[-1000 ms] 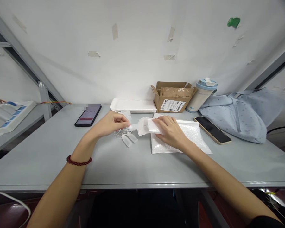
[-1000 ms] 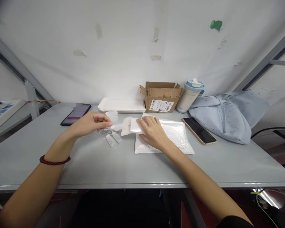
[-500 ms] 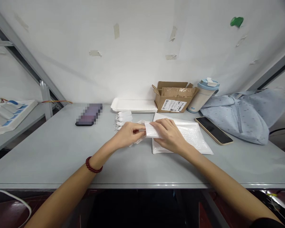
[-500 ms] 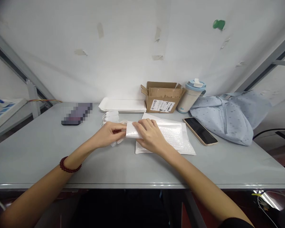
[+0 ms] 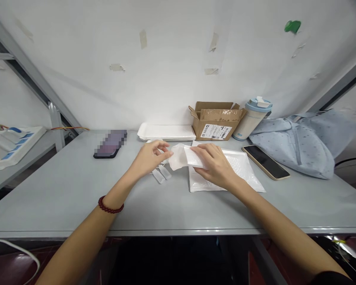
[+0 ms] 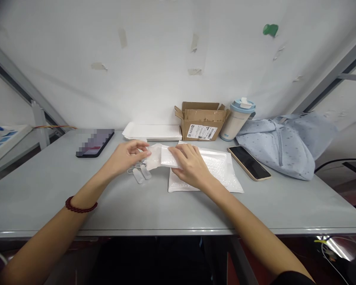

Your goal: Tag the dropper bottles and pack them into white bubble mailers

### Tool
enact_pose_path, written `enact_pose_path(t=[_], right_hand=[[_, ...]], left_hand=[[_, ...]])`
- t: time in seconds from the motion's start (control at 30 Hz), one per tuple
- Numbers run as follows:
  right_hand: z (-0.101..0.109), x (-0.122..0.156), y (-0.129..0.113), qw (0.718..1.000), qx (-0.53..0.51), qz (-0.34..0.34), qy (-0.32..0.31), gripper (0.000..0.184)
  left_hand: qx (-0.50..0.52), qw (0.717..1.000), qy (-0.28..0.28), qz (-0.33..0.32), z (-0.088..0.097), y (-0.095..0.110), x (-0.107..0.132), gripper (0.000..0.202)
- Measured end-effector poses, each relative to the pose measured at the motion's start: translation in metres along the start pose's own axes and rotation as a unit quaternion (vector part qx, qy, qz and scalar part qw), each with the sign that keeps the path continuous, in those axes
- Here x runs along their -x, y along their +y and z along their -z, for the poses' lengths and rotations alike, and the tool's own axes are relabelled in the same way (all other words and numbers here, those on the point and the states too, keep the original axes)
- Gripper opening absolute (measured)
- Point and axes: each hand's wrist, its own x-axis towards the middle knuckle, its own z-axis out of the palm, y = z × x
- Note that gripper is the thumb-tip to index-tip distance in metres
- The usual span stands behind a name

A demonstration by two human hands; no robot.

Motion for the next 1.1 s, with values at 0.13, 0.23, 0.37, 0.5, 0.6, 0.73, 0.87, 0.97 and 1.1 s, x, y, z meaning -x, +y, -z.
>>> enact_pose_path(t=[0.13,0.23,0.37,0.5,0.6,0.73,0.87,0.97,1.1], right_hand=[[-0.002,0.000,-0.001,0.999,0.015,0.021,0.021,0.042],[-0.005,0.001,-0.003,0.996,0.064,0.039,0.049,0.042],[-0.008,0.002,-0.004,0.984,0.152,0.071,0.051,0.039],[-0.008,0.002,-0.006,0.977,0.188,0.085,0.044,0.042],[-0.007,0.002,-0.006,0.975,0.198,0.088,0.044,0.042],[-0.006,0.001,-0.005,0.971,0.213,0.095,0.053,0.039],[-0.003,0.001,-0.002,0.968,0.225,0.092,0.052,0.032],[0.000,0.000,0.000,0.968,0.227,0.094,0.054,0.032],[0.002,0.001,0.003,0.967,0.229,0.098,0.049,0.032]], left_hand=[[0.019,0.987,-0.157,0.031,-0.005,0.001,0.001,0.035],[0.074,0.988,-0.124,0.052,-0.011,0.003,0.003,0.037],[0.140,0.987,-0.050,0.063,-0.017,0.002,0.003,0.037],[0.119,0.992,0.024,0.011,-0.023,-0.001,0.004,0.040],[0.044,0.994,0.073,-0.072,-0.029,-0.002,0.008,0.036],[0.005,0.984,0.060,-0.165,-0.039,-0.001,0.014,0.036],[-0.066,0.972,0.038,-0.224,-0.047,-0.007,0.015,0.033],[-0.128,0.958,0.033,-0.255,-0.050,-0.013,0.013,0.042],[-0.171,0.941,0.004,-0.292,-0.054,-0.018,0.012,0.051]])
